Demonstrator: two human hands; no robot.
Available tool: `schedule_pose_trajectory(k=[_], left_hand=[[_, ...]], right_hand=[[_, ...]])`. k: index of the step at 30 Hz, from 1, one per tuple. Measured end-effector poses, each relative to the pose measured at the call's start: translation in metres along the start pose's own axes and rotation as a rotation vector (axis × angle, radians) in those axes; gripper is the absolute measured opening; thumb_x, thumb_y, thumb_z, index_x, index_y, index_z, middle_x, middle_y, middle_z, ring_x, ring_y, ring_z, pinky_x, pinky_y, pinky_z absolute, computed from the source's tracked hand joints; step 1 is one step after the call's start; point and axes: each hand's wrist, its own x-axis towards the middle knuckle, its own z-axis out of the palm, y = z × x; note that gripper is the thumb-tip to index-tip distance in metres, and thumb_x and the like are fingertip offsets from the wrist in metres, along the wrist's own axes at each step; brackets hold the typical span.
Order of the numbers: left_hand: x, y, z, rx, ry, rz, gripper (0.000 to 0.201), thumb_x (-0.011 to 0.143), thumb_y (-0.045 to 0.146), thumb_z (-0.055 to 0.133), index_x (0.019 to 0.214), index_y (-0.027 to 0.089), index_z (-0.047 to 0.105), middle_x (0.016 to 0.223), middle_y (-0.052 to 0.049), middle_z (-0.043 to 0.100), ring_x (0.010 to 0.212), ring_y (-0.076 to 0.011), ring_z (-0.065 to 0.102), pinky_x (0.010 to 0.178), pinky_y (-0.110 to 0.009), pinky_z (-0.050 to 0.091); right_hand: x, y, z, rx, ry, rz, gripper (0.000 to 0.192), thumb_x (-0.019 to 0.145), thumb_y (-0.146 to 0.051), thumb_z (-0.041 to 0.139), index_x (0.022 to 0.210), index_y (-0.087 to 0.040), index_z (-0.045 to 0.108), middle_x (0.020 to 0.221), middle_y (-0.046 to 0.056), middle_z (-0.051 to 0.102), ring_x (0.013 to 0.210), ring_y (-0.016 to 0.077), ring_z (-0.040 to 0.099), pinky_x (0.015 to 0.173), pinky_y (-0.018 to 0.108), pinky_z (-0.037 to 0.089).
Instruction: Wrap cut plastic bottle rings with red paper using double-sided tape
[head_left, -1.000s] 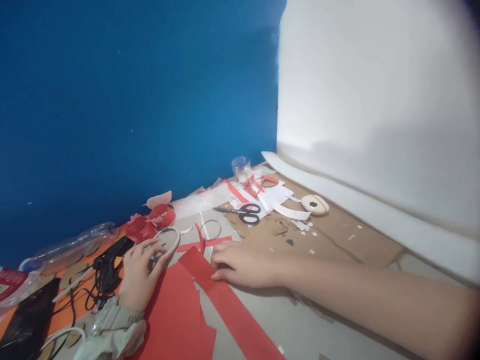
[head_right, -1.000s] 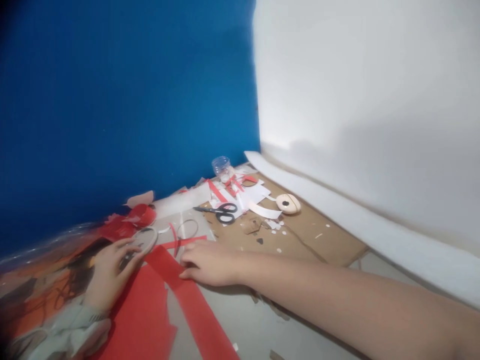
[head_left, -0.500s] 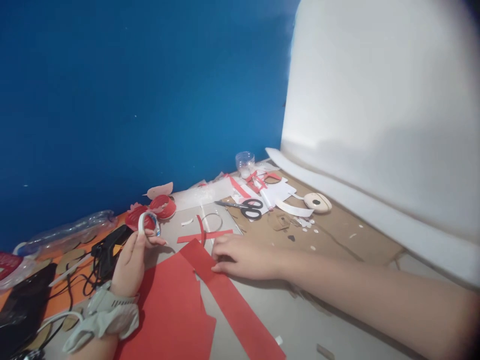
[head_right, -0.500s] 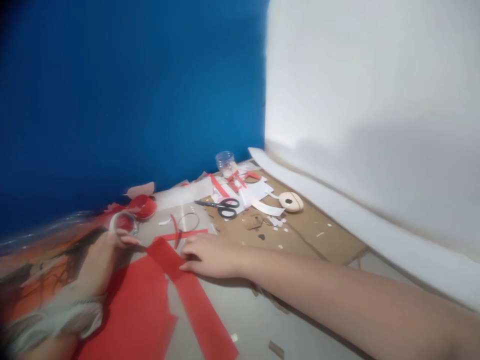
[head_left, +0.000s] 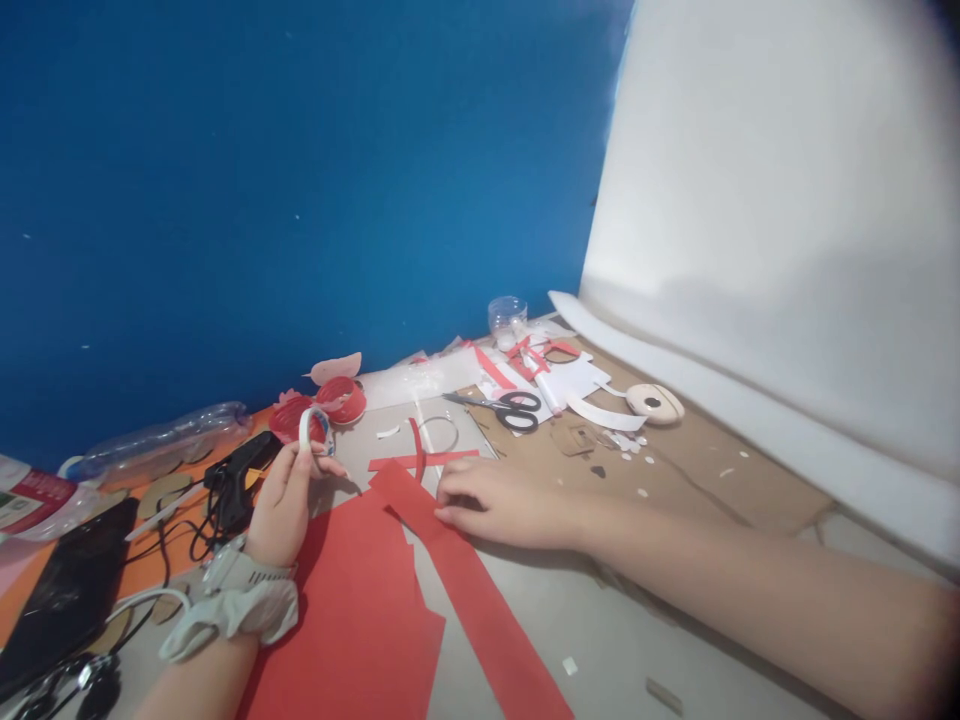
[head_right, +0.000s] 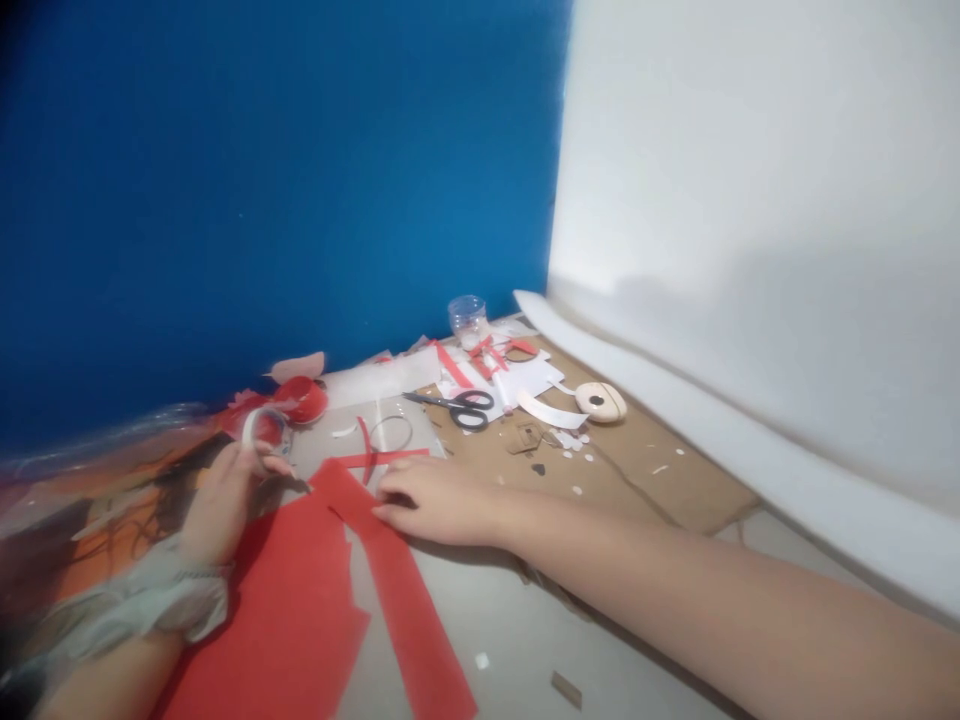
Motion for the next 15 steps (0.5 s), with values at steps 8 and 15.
schedule_pose_trajectory(k=[8,15], left_hand=[[-0.004,0.002,0.002,-0.17,-0.116,-0.01,0.03,0.087,0.053,0.045,0.082,0.023,0.045,0.049,0.002,0.06,0.04,-0.0184,0.057,0.043,-0.03,0.047],[-0.01,0.022,0.005,-0.15,0.086,0.106,0.029,0.09,0.046,0.046,0.095,0.019,0.054,0.058,0.001,0.064,0.054,-0.016,0.061,0.059,-0.029,0.05]], right_hand=[[0.001,0.001,0.002,0.028,0.041,-0.003,0.021,0.093,-0.025,0.048,0.08,-0.018,0.063,0.083,0.002,0.062,0.073,0.0144,0.056,0.064,0.026,0.04],[0.001,0.001,0.001,0.101,0.121,0.019,0.027,0.098,-0.027,0.039,0.087,-0.02,0.062,0.094,0.003,0.065,0.084,0.0157,0.059,0.074,0.027,0.043]])
